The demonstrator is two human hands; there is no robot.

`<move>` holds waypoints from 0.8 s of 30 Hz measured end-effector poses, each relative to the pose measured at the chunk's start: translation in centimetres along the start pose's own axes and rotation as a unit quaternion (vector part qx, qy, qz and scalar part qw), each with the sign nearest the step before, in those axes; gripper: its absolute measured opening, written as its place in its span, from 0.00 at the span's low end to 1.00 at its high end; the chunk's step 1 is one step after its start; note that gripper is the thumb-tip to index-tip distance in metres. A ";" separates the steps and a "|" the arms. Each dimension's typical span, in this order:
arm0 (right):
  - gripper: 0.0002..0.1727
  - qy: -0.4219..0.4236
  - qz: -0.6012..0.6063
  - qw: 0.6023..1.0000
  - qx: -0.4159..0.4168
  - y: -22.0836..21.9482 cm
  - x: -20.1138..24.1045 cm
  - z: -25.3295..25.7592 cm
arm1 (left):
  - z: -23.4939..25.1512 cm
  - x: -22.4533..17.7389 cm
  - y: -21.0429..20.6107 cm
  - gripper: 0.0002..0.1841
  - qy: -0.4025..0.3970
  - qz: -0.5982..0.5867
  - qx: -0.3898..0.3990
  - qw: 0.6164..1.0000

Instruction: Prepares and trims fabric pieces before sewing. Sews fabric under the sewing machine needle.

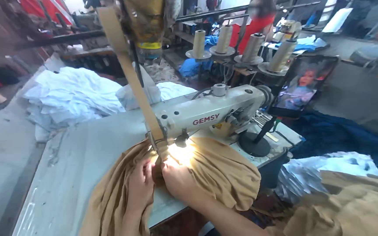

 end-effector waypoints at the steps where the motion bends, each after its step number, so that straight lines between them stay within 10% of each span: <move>1: 0.15 0.000 0.006 1.000 -0.012 -0.2 -0.2 0.2 | 0.5 0.4 -0.2 0.18 -0.026 0.046 0.011 0.999; 16: 0.19 0.096 -0.005 0.994 -0.061 -0.2 -4.5 0.8 | 7.7 3.0 -2.0 0.21 -0.049 0.203 0.112 0.972; 21: 0.30 -0.072 0.010 0.996 -0.045 4.3 -10.1 3.7 | 9.7 4.2 -2.2 0.27 -0.051 0.174 0.069 0.981; 24: 0.29 -0.014 0.021 0.998 -0.051 3.8 -10.2 4.3 | 10.7 3.9 -2.5 0.26 0.001 0.169 0.079 0.982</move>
Point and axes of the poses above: each hand's wrist, its own z-axis towards the middle knuckle, its own y-axis out of the back of the hand, x = y × z, the point moved 4 cm from there along z, towards the middle knuckle, and after that the axes turned 8 degrees about z, right-handed, at the moved point
